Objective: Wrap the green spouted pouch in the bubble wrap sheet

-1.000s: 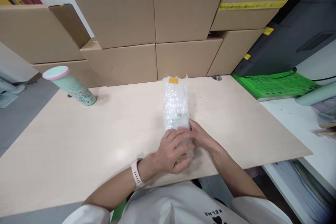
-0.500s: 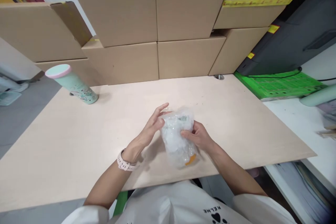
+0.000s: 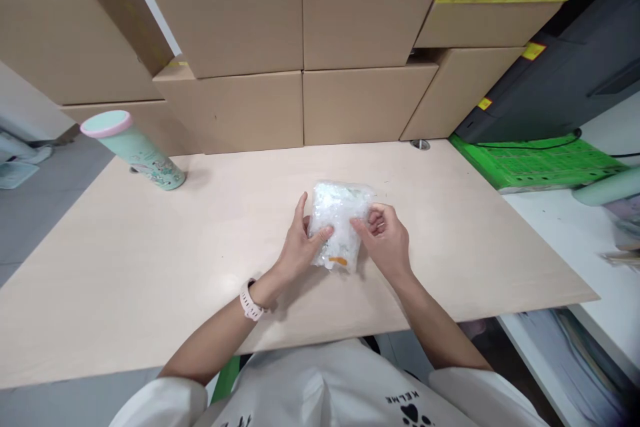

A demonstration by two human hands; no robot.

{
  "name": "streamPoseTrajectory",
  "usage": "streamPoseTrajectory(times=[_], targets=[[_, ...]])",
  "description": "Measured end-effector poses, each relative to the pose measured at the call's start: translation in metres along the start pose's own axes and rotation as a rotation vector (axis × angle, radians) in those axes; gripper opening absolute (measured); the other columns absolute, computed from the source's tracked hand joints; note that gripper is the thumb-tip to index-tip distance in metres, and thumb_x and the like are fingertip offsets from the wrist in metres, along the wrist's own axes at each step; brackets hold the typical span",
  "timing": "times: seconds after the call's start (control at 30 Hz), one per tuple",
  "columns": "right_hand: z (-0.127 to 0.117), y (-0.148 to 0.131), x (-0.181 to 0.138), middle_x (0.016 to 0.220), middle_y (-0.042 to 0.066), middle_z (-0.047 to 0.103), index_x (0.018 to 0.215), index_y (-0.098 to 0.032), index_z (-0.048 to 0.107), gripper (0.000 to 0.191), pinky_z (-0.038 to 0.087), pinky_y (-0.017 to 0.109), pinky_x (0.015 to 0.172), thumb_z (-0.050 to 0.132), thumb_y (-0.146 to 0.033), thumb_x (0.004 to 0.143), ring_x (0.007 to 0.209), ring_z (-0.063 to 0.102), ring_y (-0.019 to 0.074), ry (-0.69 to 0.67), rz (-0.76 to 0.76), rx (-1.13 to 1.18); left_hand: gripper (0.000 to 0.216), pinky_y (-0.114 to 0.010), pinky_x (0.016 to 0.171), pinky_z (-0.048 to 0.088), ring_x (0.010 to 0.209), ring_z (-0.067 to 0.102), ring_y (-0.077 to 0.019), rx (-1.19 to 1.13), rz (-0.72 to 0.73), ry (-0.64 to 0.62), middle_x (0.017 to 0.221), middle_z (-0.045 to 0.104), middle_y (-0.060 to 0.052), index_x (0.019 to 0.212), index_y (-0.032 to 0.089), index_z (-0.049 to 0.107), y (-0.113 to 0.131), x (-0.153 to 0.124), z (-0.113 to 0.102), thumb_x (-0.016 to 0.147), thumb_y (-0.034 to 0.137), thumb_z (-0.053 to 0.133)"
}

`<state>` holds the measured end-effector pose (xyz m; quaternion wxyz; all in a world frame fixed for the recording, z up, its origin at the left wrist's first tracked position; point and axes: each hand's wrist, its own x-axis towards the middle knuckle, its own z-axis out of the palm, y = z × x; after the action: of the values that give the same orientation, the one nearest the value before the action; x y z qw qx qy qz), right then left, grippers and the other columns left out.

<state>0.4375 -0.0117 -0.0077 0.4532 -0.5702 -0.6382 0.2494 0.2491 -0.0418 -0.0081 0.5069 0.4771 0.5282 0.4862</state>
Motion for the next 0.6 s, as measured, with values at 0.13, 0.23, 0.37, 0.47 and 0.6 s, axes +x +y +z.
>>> streamPoseTrajectory(times=[0.13, 0.23, 0.37, 0.47, 0.6], targets=[[0.006, 0.001, -0.003, 0.146, 0.015, 0.051, 0.137, -0.022, 0.050, 0.046, 0.039, 0.054, 0.109, 0.045, -0.046, 0.098, 0.140, 0.041, 0.0321, -0.072, -0.433, -0.218, 0.078, -0.061, 0.111, 0.033, 0.142, 0.037, -0.0388, 0.656, 0.216, 0.171, 0.155, 0.036, -0.020, 0.157, 0.022, 0.018, -0.015, 0.006, -0.008, 0.093, 0.040, 0.056], [0.016, 0.005, -0.007, 0.166, 0.007, 0.021, 0.156, -0.025, 0.027, 0.055, 0.020, 0.056, 0.121, 0.030, -0.043, 0.103, 0.154, 0.007, 0.0284, -0.431, -0.535, -0.359, 0.058, -0.066, 0.118, 0.010, 0.153, 0.010, -0.0361, 1.065, 0.423, 0.135, 0.165, 0.021, -0.013, 0.155, 0.023, 0.029, -0.021, 0.008, -0.010, 0.098, 0.028, 0.041], [0.028, 0.018, -0.007, 0.167, 0.005, 0.010, 0.161, -0.024, 0.007, 0.065, 0.016, 0.050, 0.124, 0.027, -0.048, 0.104, 0.155, 0.004, 0.0241, -0.666, -0.475, -0.426, 0.056, -0.065, 0.120, 0.001, 0.154, 0.009, -0.0303, 1.285, 0.470, 0.003, 0.164, 0.026, -0.009, 0.156, 0.022, 0.026, -0.026, 0.012, -0.007, 0.100, 0.023, 0.031], [0.032, 0.021, -0.005, 0.167, 0.006, 0.009, 0.160, -0.022, 0.010, 0.070, 0.015, 0.050, 0.124, 0.031, -0.053, 0.102, 0.155, 0.004, 0.0246, -0.676, -0.452, -0.408, 0.056, -0.065, 0.120, 0.001, 0.154, 0.010, -0.0304, 1.277, 0.425, -0.008, 0.164, 0.025, -0.009, 0.155, 0.019, 0.027, -0.029, 0.016, -0.006, 0.100, 0.024, 0.031], [0.030, 0.014, 0.000, 0.162, 0.009, 0.032, 0.151, -0.023, 0.040, 0.060, 0.023, 0.050, 0.121, 0.036, -0.054, 0.100, 0.151, 0.023, 0.0260, -0.594, -0.398, -0.238, 0.055, -0.062, 0.120, 0.014, 0.154, 0.010, -0.0299, 1.072, 0.379, -0.069, 0.165, 0.024, -0.008, 0.154, 0.024, 0.030, -0.026, 0.018, -0.013, 0.100, 0.028, 0.034]])
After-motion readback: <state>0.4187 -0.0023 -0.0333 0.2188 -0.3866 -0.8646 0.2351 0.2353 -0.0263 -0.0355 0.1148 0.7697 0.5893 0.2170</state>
